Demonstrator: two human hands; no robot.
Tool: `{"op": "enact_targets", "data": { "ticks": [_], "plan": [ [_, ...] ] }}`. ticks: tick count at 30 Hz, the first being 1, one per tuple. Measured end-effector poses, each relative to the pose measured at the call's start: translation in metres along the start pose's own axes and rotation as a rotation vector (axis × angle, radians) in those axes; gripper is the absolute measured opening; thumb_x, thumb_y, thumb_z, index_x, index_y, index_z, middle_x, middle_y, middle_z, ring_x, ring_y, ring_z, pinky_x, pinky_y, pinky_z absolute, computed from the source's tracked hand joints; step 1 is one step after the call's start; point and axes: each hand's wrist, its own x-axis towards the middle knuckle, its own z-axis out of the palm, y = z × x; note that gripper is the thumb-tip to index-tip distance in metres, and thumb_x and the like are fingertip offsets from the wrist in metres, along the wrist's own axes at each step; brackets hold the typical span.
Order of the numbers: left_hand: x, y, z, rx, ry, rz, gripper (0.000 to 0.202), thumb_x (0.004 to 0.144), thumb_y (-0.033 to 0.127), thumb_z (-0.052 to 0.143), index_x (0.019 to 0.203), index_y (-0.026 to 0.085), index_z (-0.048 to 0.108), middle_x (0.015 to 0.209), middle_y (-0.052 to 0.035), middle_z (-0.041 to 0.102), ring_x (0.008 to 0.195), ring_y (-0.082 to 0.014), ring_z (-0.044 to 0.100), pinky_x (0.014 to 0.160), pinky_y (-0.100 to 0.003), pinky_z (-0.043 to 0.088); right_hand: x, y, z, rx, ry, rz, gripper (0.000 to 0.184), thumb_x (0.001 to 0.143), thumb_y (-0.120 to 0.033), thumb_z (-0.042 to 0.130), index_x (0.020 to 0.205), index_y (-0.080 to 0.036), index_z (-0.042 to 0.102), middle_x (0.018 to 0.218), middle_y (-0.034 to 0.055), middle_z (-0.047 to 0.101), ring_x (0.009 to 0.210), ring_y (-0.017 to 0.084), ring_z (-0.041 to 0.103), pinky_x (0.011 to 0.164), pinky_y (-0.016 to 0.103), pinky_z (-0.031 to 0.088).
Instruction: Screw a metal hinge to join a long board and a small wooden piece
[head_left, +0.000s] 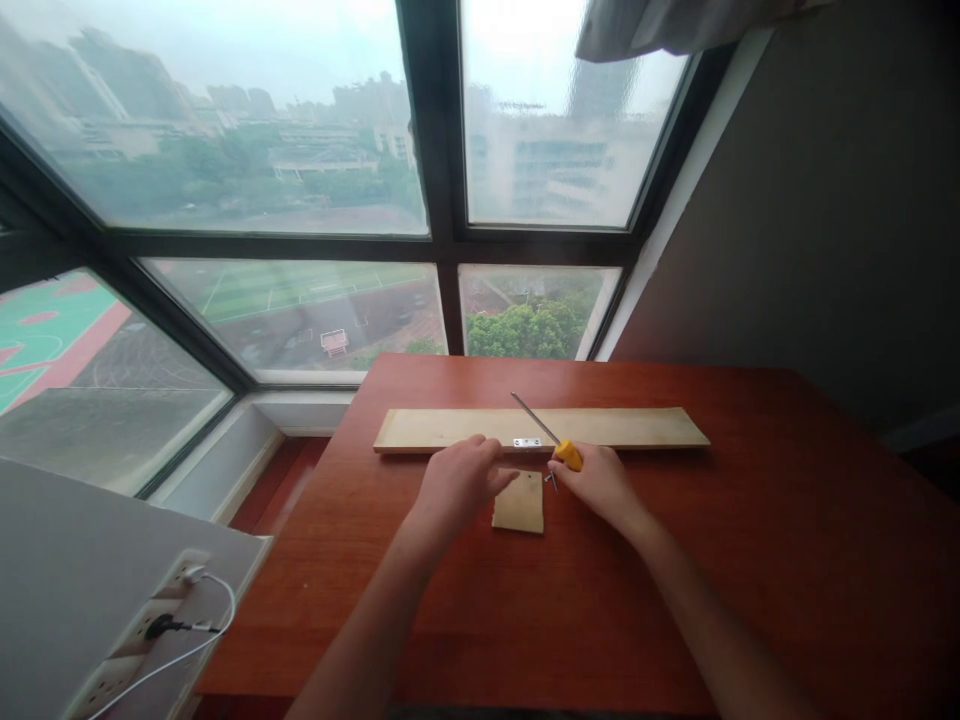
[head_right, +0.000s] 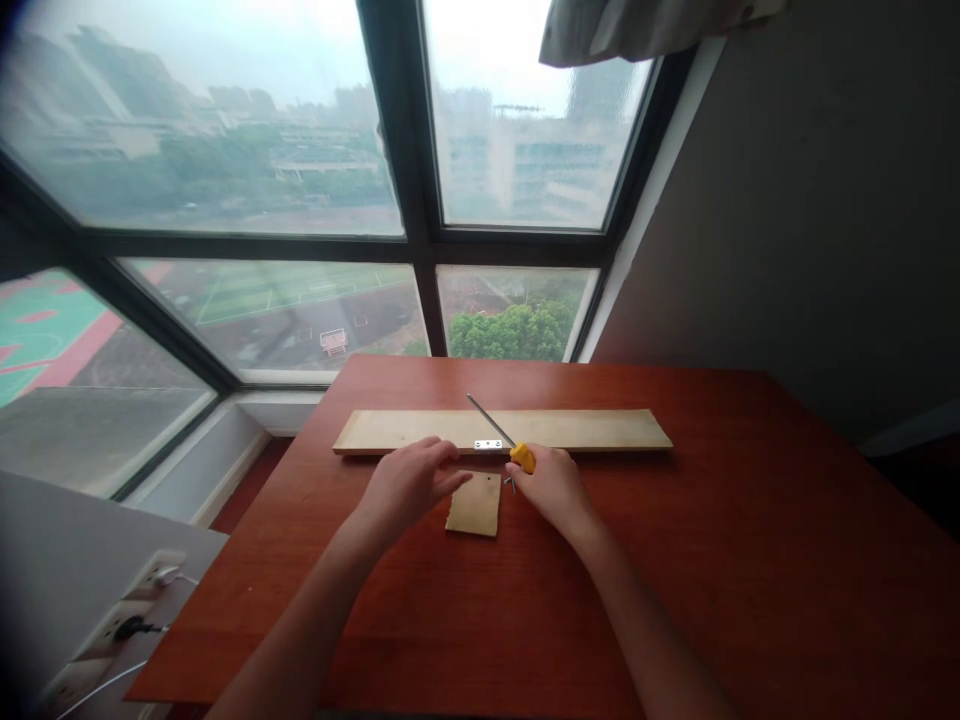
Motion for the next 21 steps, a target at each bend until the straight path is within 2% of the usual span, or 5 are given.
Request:
{"op": "enact_targets", "data": {
  "ticks": [2,6,11,17,21],
  "plan": [
    [-0.009,0.003,0.008,0.007,-0.030,-0.029,0.030,0.083,0.050,0.062,0.095,0.023,0.062,0.090,-0.0038,0.065,0.083,-0.0210,0.064,0.064,-0.027,0.043,-0.002,0.000,0.006,-0.095,-0.005,-0.004,0.019,0.076,-0.038,0.060,0.080,-0.021,0.067,0.078,0.0086,0.070,0.077,0.026,0.063,0.067,0.032,0.039],
    [-0.015,0.006,0.023,0.019,-0.082,-0.085,0.044,0.074,0.054,0.071,0.102,0.023,0.057,0.109,-0.0070,0.060,0.099,-0.0249,0.062,0.068,-0.028,0.045,-0.007,-0.001,0.012,-0.222,-0.025,-0.018,0.015,0.078,-0.036,0.060,0.082,-0.024,0.067,0.080,0.0086,0.071,0.078,0.027,0.064,0.063,0.031,0.035],
    [-0.018,0.007,0.033,-0.029,-0.129,-0.090,0.051,0.068,0.055,0.074,0.104,0.024,0.053,0.112,-0.0064,0.054,0.102,-0.0240,0.059,0.074,-0.029,0.047,-0.009,-0.001,0.011,-0.283,-0.026,-0.022,0.010,0.079,-0.030,0.057,0.082,-0.024,0.064,0.080,0.0078,0.070,0.077,0.026,0.064,0.061,0.030,0.033],
    [-0.020,0.009,0.040,-0.128,-0.051,-0.057,0.050,0.064,0.046,0.081,0.095,0.022,0.049,0.110,-0.0068,0.053,0.103,-0.0253,0.056,0.081,-0.033,0.047,-0.011,0.005,0.007,-0.205,-0.003,-0.037,0.008,0.076,-0.026,0.056,0.080,-0.023,0.063,0.079,0.0074,0.071,0.076,0.025,0.065,0.062,0.030,0.035],
    [-0.023,0.007,0.044,-0.301,-0.007,-0.059,0.046,0.067,0.033,0.079,0.098,0.022,0.047,0.100,-0.0041,0.058,0.090,-0.0227,0.059,0.075,-0.032,0.047,-0.010,0.007,0.002,-0.047,0.033,-0.048,0.010,0.077,-0.029,0.056,0.079,-0.023,0.063,0.079,0.0046,0.072,0.074,0.022,0.065,0.066,0.029,0.041]
  ]
}}
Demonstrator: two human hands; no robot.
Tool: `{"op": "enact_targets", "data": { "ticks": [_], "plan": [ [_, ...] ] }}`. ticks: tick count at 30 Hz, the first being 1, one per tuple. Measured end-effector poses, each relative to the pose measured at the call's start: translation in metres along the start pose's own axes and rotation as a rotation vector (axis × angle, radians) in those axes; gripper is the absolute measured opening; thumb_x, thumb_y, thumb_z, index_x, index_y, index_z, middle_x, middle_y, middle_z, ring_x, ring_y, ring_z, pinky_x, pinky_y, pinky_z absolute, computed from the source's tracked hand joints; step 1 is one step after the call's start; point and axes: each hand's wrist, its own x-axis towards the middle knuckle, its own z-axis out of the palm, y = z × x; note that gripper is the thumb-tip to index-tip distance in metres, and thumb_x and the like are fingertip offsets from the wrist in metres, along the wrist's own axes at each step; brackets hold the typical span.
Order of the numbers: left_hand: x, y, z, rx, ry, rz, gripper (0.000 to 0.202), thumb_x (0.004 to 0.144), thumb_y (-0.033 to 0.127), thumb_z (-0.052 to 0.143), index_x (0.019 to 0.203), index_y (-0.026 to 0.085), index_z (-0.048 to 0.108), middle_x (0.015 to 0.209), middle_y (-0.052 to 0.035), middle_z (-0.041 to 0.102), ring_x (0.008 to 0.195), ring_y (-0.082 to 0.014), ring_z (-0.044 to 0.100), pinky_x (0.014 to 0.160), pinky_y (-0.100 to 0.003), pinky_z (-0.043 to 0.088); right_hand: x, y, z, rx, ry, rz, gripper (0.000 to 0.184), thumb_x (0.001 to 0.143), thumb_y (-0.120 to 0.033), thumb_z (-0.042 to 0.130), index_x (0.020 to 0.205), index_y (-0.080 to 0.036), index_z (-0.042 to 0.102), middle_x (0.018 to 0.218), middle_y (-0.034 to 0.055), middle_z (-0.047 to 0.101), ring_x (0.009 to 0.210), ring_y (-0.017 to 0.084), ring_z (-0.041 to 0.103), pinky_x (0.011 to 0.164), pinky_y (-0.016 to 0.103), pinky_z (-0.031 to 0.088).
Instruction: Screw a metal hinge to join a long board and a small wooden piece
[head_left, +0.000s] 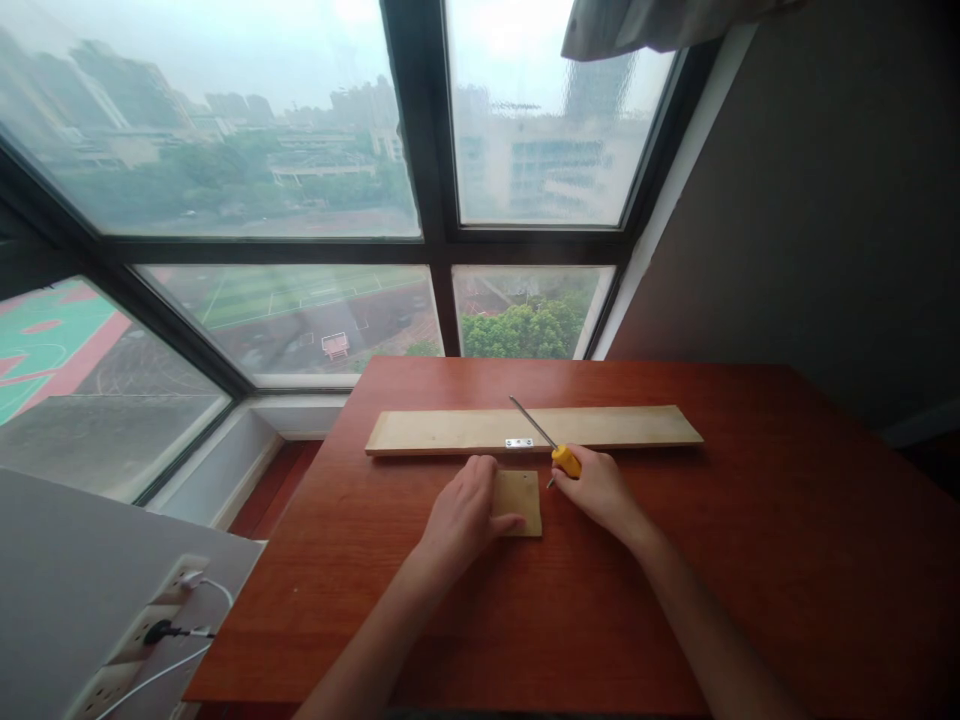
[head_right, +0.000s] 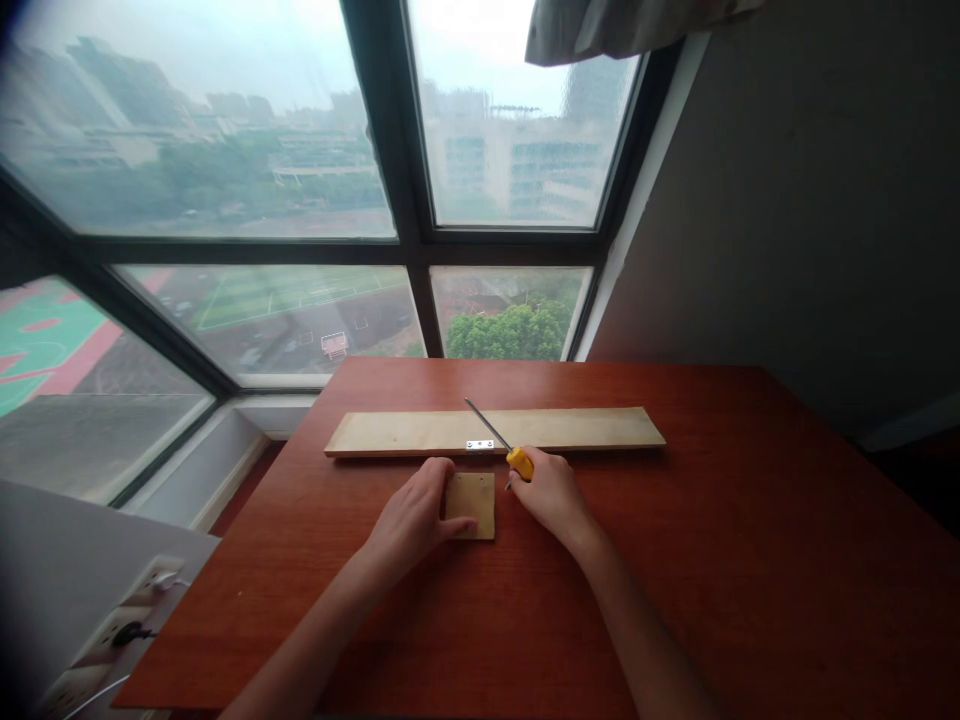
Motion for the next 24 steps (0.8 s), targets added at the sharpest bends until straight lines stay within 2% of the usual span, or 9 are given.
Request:
{"op": "enact_targets", "data": {
  "ticks": [3,5,7,10,12,15,18,24],
  "plan": [
    [-0.003,-0.006,0.003,-0.240,0.013,-0.031,0.045,0.073,0.022,0.069,0.112,0.024,0.047,0.090,0.0000,0.062,0.077,-0.0178,0.060,0.068,-0.028,0.046,0.002,0.001,0.000,0.119,0.051,0.027,0.014,0.077,-0.036,0.057,0.075,-0.023,0.062,0.076,0.0027,0.072,0.071,0.020,0.066,0.068,0.028,0.045],
    [-0.004,-0.009,0.004,-0.399,0.041,-0.059,0.046,0.076,0.021,0.065,0.118,0.024,0.048,0.087,-0.0001,0.063,0.076,-0.0169,0.061,0.068,-0.027,0.046,0.004,0.002,0.002,0.171,0.091,0.060,0.016,0.076,-0.038,0.058,0.073,-0.023,0.061,0.074,0.0025,0.072,0.069,0.020,0.065,0.067,0.028,0.045],
    [-0.003,-0.013,0.002,-0.561,0.052,-0.091,0.036,0.078,0.025,0.063,0.113,0.020,0.054,0.088,-0.0024,0.066,0.080,-0.0180,0.063,0.070,-0.028,0.048,0.005,0.002,0.006,0.201,0.122,0.088,0.016,0.074,-0.038,0.059,0.071,-0.022,0.061,0.070,0.0020,0.070,0.067,0.020,0.064,0.064,0.028,0.045],
    [-0.002,-0.015,-0.004,-0.781,0.030,-0.163,0.023,0.077,0.033,0.067,0.091,0.016,0.062,0.086,-0.0050,0.068,0.083,-0.0200,0.064,0.071,-0.028,0.049,0.005,0.001,0.010,0.219,0.163,0.114,0.016,0.072,-0.038,0.060,0.069,-0.023,0.060,0.066,0.0015,0.068,0.064,0.020,0.063,0.062,0.029,0.044],
    [-0.003,-0.016,-0.008,-0.906,0.027,-0.239,0.026,0.073,0.037,0.071,0.084,0.015,0.062,0.082,-0.0047,0.068,0.078,-0.0193,0.064,0.067,-0.026,0.048,0.006,0.000,0.012,0.226,0.188,0.120,0.015,0.072,-0.037,0.060,0.069,-0.023,0.060,0.066,0.0018,0.068,0.065,0.021,0.063,0.063,0.029,0.043],
    [-0.004,-0.015,-0.012,-1.072,0.023,-0.344,0.033,0.072,0.044,0.073,0.085,0.014,0.064,0.081,-0.0048,0.069,0.072,-0.0175,0.062,0.062,-0.024,0.046,0.008,-0.002,0.015,0.234,0.210,0.117,0.014,0.073,-0.036,0.060,0.070,-0.023,0.061,0.068,0.0021,0.069,0.066,0.021,0.063,0.065,0.030,0.043],
    [-0.004,-0.015,-0.012,-1.091,0.033,-0.360,0.037,0.073,0.047,0.071,0.089,0.014,0.067,0.086,-0.0070,0.070,0.075,-0.0188,0.063,0.063,-0.025,0.045,0.009,-0.003,0.018,0.241,0.212,0.108,0.013,0.072,-0.036,0.060,0.071,-0.024,0.061,0.069,0.0022,0.070,0.067,0.022,0.064,0.065,0.030,0.043],
    [0.001,-0.019,-0.005,-0.876,0.125,-0.293,0.036,0.077,0.051,0.064,0.083,0.015,0.066,0.081,-0.0049,0.069,0.076,-0.0204,0.062,0.063,-0.025,0.045,0.010,-0.003,0.019,0.270,0.196,0.098,0.012,0.071,-0.036,0.061,0.070,-0.024,0.062,0.069,0.0015,0.070,0.065,0.021,0.064,0.064,0.029,0.045]
  ]
}}
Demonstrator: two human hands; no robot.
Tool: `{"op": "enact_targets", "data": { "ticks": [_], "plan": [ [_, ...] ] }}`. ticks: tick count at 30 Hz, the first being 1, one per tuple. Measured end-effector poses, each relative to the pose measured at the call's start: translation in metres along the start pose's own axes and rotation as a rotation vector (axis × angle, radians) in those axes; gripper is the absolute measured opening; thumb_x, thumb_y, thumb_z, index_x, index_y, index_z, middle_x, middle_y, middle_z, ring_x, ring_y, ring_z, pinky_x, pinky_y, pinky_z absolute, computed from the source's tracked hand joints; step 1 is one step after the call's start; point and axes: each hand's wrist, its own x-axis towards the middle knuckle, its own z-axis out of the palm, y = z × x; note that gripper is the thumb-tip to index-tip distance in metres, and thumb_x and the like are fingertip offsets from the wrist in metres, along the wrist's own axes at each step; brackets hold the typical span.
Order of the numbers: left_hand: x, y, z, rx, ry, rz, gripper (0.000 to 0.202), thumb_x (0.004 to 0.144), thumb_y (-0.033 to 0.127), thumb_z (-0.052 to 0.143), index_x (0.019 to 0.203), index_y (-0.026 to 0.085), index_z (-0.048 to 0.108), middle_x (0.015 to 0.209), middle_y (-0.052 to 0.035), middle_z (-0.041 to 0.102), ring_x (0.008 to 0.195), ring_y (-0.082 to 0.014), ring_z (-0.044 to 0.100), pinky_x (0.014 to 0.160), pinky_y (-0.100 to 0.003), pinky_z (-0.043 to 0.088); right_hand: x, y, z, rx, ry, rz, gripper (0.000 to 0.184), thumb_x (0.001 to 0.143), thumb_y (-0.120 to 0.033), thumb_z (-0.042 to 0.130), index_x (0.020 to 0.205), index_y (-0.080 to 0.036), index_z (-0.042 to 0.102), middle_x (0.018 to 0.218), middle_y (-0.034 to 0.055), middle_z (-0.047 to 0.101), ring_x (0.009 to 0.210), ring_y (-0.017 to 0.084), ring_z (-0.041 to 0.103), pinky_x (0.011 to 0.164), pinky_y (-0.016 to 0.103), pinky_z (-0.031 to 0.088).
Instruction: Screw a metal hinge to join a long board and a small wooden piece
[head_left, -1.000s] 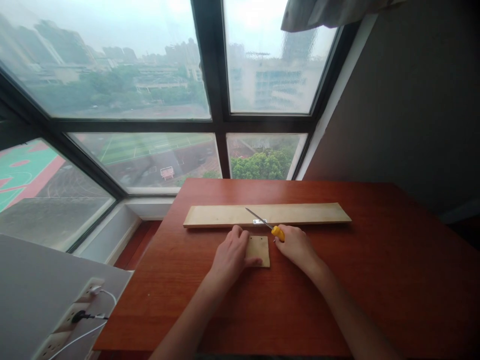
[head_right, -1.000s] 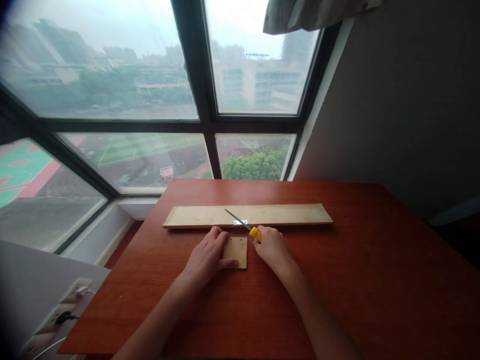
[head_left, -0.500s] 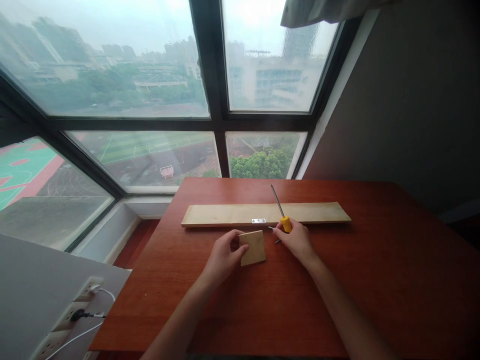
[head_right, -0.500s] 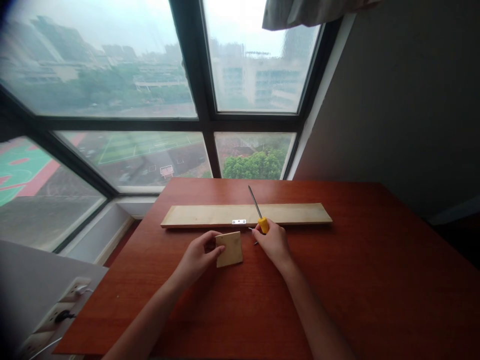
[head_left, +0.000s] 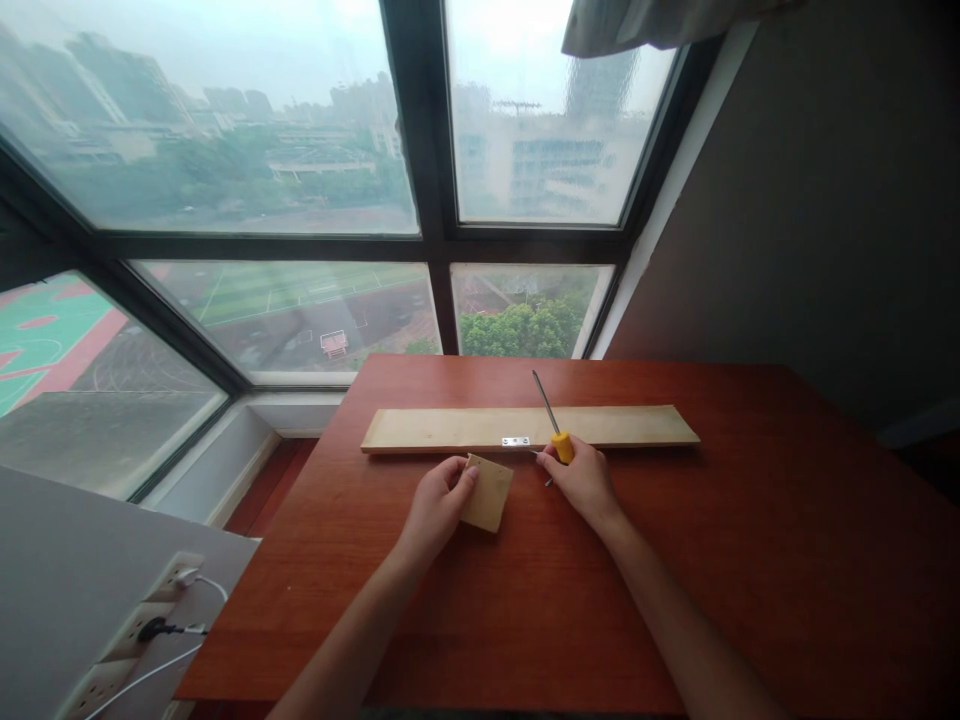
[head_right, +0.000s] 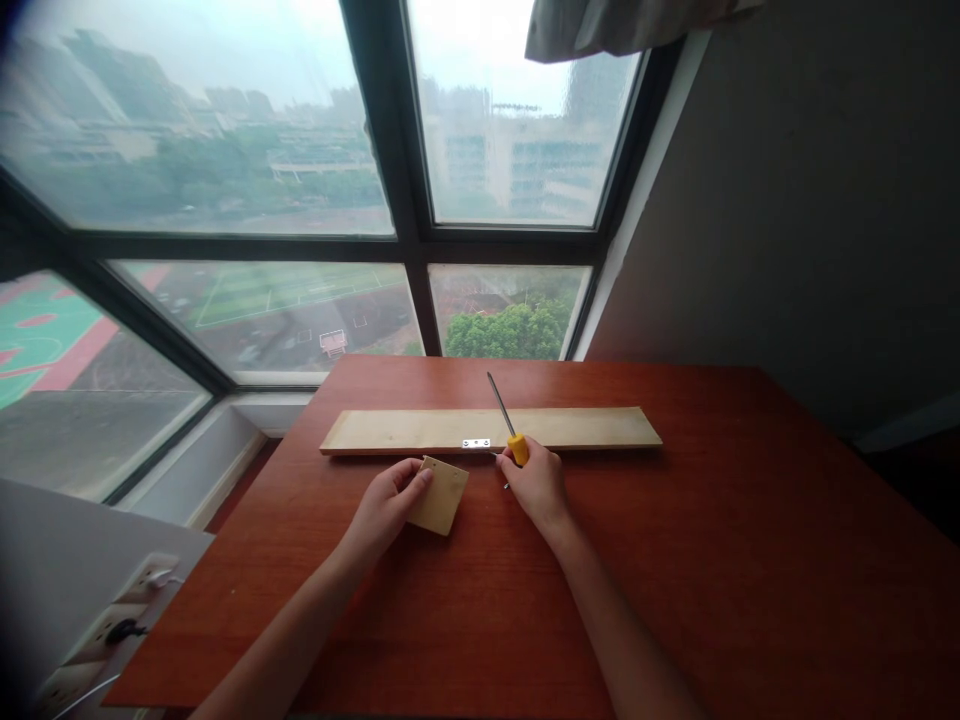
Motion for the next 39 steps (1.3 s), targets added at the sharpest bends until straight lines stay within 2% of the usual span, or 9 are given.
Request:
{"op": "enact_targets", "data": {
  "ticks": [2,5,10,12,16,19,25,32,39],
  "plan": [
    [0.002,-0.001,0.001,-0.003,0.005,0.003,0.036,0.078,0.052,0.062,0.082,0.016,0.063,0.079,-0.0043,0.069,0.074,-0.0197,0.062,0.062,-0.025,0.045,0.000,0.000,-0.001,0.014,-0.012,0.004,0.013,0.071,-0.036,0.061,0.070,-0.023,0.062,0.067,0.0010,0.070,0.063,0.020,0.064,0.063,0.029,0.045],
    [0.003,0.003,0.002,-0.102,-0.042,-0.072,0.038,0.075,0.051,0.064,0.088,0.015,0.062,0.082,-0.0055,0.070,0.075,-0.0198,0.064,0.062,-0.025,0.046,0.000,0.000,-0.001,0.016,-0.012,0.009,0.014,0.072,-0.037,0.060,0.070,-0.023,0.061,0.066,0.0010,0.069,0.062,0.020,0.063,0.062,0.029,0.045],
    [0.005,0.011,0.001,-0.191,-0.141,-0.154,0.040,0.068,0.040,0.073,0.097,0.013,0.063,0.088,-0.0088,0.073,0.082,-0.0225,0.067,0.067,-0.028,0.050,-0.001,0.000,-0.001,-0.013,0.000,-0.003,0.013,0.072,-0.036,0.059,0.070,-0.024,0.060,0.068,0.0025,0.069,0.067,0.022,0.064,0.066,0.031,0.044],
    [0.006,0.010,-0.002,-0.121,-0.113,-0.107,0.037,0.067,0.036,0.072,0.096,0.013,0.064,0.090,-0.0091,0.073,0.085,-0.0240,0.068,0.069,-0.029,0.051,-0.001,0.000,0.000,-0.014,-0.004,-0.009,0.013,0.073,-0.037,0.059,0.071,-0.024,0.060,0.069,0.0025,0.070,0.067,0.022,0.064,0.066,0.031,0.044],
    [0.007,0.004,-0.007,0.173,0.041,0.064,0.026,0.071,0.033,0.064,0.091,0.016,0.065,0.090,-0.0066,0.074,0.084,-0.0242,0.068,0.069,-0.029,0.051,0.000,0.001,0.001,-0.005,-0.016,-0.020,0.013,0.073,-0.036,0.059,0.071,-0.024,0.062,0.071,0.0023,0.071,0.068,0.022,0.065,0.066,0.030,0.045],
    [0.005,0.004,-0.006,0.277,0.103,0.103,0.024,0.073,0.033,0.062,0.091,0.018,0.065,0.087,-0.0049,0.074,0.082,-0.0232,0.068,0.068,-0.028,0.051,0.000,0.001,0.001,-0.003,-0.027,-0.029,0.013,0.073,-0.036,0.059,0.071,-0.024,0.062,0.070,0.0022,0.071,0.067,0.021,0.065,0.065,0.030,0.045],
    [0.007,0.003,0.000,0.200,0.132,0.094,0.026,0.074,0.034,0.062,0.094,0.017,0.064,0.091,-0.0053,0.074,0.084,-0.0235,0.069,0.069,-0.028,0.052,-0.002,0.001,0.000,-0.015,-0.020,-0.027,0.013,0.073,-0.037,0.058,0.071,-0.024,0.061,0.068,0.0022,0.070,0.066,0.021,0.064,0.064,0.030,0.043],
    [0.013,-0.005,0.001,0.132,0.099,0.098,0.032,0.075,0.036,0.063,0.100,0.015,0.065,0.099,-0.0080,0.074,0.093,-0.0252,0.068,0.076,-0.031,0.053,-0.002,0.000,-0.001,-0.025,-0.032,-0.024,0.012,0.074,-0.036,0.058,0.072,-0.024,0.060,0.070,0.0028,0.069,0.068,0.022,0.063,0.066,0.031,0.043],
    [0.013,-0.007,0.002,0.036,0.062,0.084,0.037,0.074,0.036,0.066,0.103,0.014,0.064,0.103,-0.0099,0.073,0.095,-0.0268,0.068,0.076,-0.032,0.053,-0.001,0.003,0.000,-0.026,-0.019,-0.018,0.013,0.073,-0.037,0.059,0.072,-0.024,0.061,0.071,0.0024,0.070,0.067,0.022,0.063,0.067,0.030,0.043]
  ]
}}
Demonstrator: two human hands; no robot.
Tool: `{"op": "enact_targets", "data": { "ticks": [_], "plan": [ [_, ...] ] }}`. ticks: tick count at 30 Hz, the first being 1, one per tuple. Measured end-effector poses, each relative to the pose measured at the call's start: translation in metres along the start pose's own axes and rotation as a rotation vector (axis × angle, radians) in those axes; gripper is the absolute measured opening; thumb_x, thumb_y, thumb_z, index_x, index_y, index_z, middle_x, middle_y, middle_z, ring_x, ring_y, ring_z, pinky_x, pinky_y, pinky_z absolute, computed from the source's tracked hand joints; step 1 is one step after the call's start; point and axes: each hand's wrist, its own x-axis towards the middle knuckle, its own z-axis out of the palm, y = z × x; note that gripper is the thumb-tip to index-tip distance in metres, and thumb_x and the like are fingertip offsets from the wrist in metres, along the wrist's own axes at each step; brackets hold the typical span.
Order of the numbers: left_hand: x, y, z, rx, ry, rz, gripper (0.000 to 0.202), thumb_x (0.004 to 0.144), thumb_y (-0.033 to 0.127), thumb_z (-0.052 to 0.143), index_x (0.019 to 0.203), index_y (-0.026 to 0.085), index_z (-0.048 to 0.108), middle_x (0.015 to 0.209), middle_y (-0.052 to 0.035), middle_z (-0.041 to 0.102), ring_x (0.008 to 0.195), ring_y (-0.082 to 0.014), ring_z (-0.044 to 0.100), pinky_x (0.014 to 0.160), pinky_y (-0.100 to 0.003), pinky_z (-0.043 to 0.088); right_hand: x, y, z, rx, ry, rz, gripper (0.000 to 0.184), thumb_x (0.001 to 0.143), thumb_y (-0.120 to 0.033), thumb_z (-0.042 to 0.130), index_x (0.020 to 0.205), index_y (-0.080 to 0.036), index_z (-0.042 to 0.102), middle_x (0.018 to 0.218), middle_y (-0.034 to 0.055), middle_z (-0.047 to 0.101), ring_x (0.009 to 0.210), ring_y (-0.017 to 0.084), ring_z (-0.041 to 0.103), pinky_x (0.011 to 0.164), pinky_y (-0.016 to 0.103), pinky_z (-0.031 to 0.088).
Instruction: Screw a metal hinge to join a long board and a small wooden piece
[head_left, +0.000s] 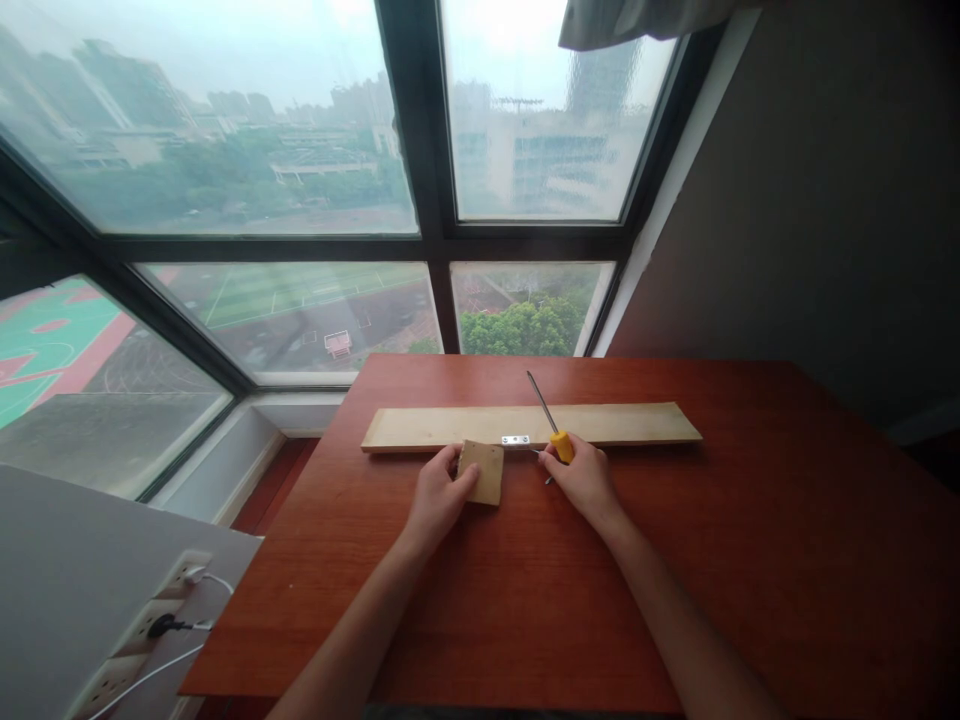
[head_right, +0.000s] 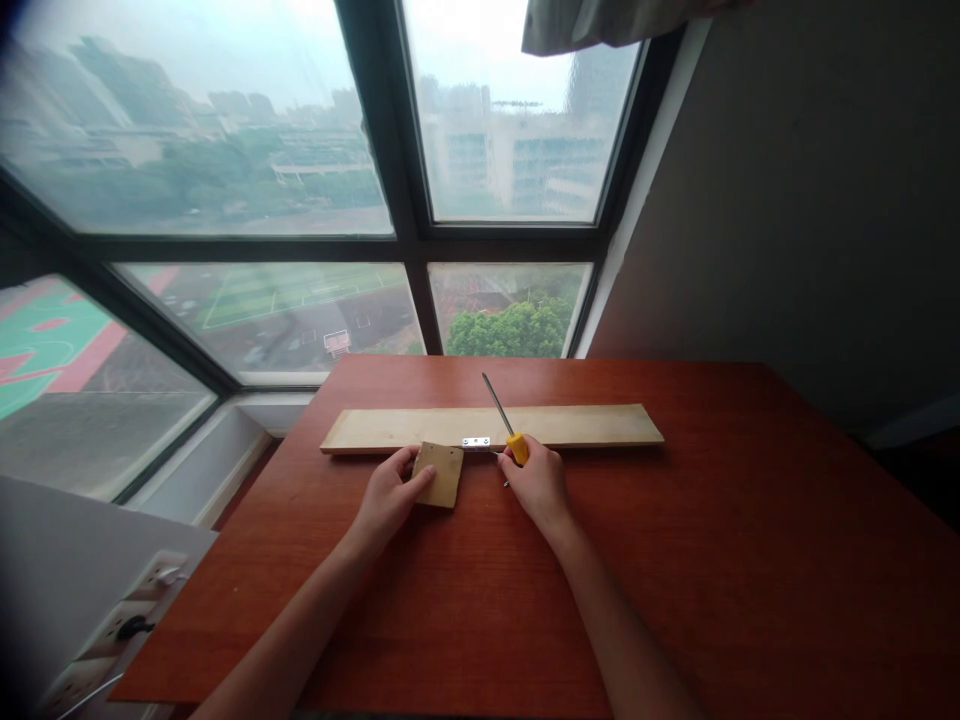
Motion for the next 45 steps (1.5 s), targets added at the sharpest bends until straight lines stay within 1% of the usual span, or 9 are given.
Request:
{"op": "enact_targets", "data": {
  "ticks": [4,10,16,23,27,29,35,39,45],
  "plan": [
    [-0.001,0.002,0.000,-0.019,-0.036,-0.001,0.036,0.075,0.035,0.066,0.104,0.014,0.065,0.103,-0.0093,0.073,0.093,-0.0260,0.068,0.074,-0.031,0.053,0.001,0.001,0.001,0.001,0.014,-0.002,0.012,0.072,-0.036,0.060,0.071,-0.023,0.061,0.070,0.0018,0.070,0.067,0.021,0.063,0.065,0.029,0.042],
    [0.000,-0.004,-0.005,0.034,0.057,0.014,0.034,0.074,0.034,0.065,0.101,0.014,0.065,0.099,-0.0095,0.074,0.092,-0.0264,0.068,0.074,-0.031,0.052,0.004,0.001,0.004,0.006,0.009,-0.014,0.011,0.072,-0.034,0.060,0.071,-0.023,0.061,0.071,0.0019,0.070,0.067,0.020,0.063,0.066,0.029,0.043],
    [0.002,-0.007,-0.003,0.086,0.087,0.047,0.033,0.076,0.033,0.063,0.103,0.015,0.066,0.096,-0.0082,0.074,0.088,-0.0255,0.068,0.074,-0.031,0.052,0.003,0.003,0.003,0.014,0.006,-0.016,0.012,0.072,-0.035,0.061,0.071,-0.023,0.062,0.072,0.0019,0.071,0.067,0.020,0.063,0.067,0.029,0.043],
    [0.000,-0.001,0.003,0.100,0.083,0.052,0.030,0.076,0.031,0.062,0.100,0.014,0.066,0.094,-0.0078,0.074,0.087,-0.0245,0.067,0.073,-0.030,0.051,0.002,0.002,-0.001,0.018,0.017,-0.007,0.011,0.073,-0.034,0.061,0.071,-0.023,0.061,0.071,0.0008,0.070,0.067,0.020,0.063,0.066,0.029,0.042],
    [-0.001,-0.001,0.005,0.037,0.025,0.055,0.031,0.076,0.030,0.062,0.102,0.014,0.066,0.097,-0.0077,0.073,0.088,-0.0240,0.067,0.072,-0.029,0.051,0.003,0.004,-0.002,0.011,0.025,0.003,0.012,0.073,-0.035,0.061,0.070,-0.023,0.061,0.068,-0.0001,0.069,0.065,0.019,0.062,0.064,0.029,0.041],
    [-0.001,-0.002,0.005,0.037,0.015,0.064,0.032,0.076,0.030,0.062,0.103,0.014,0.066,0.098,-0.0076,0.073,0.089,-0.0237,0.067,0.073,-0.028,0.051,0.003,0.005,-0.002,0.009,0.027,0.000,0.012,0.073,-0.035,0.061,0.070,-0.023,0.061,0.067,-0.0004,0.069,0.065,0.019,0.062,0.064,0.028,0.041],
    [-0.003,0.000,-0.001,0.140,0.063,0.057,0.028,0.077,0.031,0.060,0.098,0.014,0.066,0.090,-0.0055,0.073,0.082,-0.0221,0.066,0.070,-0.028,0.050,0.003,0.004,0.001,0.001,0.057,-0.015,0.011,0.072,-0.034,0.062,0.071,-0.023,0.062,0.069,0.0006,0.069,0.066,0.020,0.063,0.064,0.029,0.042],
    [-0.005,0.001,-0.003,0.173,0.097,0.063,0.027,0.077,0.032,0.060,0.097,0.015,0.066,0.089,-0.0049,0.073,0.080,-0.0215,0.066,0.069,-0.027,0.049,0.001,0.002,0.002,0.002,0.087,-0.026,0.012,0.073,-0.035,0.062,0.071,-0.023,0.061,0.069,0.0008,0.070,0.065,0.020,0.064,0.064,0.028,0.042],
    [-0.003,-0.004,-0.001,0.189,0.109,0.067,0.028,0.077,0.033,0.060,0.098,0.015,0.066,0.089,-0.0055,0.073,0.082,-0.0222,0.066,0.070,-0.028,0.050,-0.001,0.001,0.005,-0.028,0.113,-0.045,0.014,0.075,-0.037,0.062,0.072,-0.023,0.061,0.072,0.0030,0.072,0.067,0.021,0.064,0.064,0.030,0.042]
  ]
}}
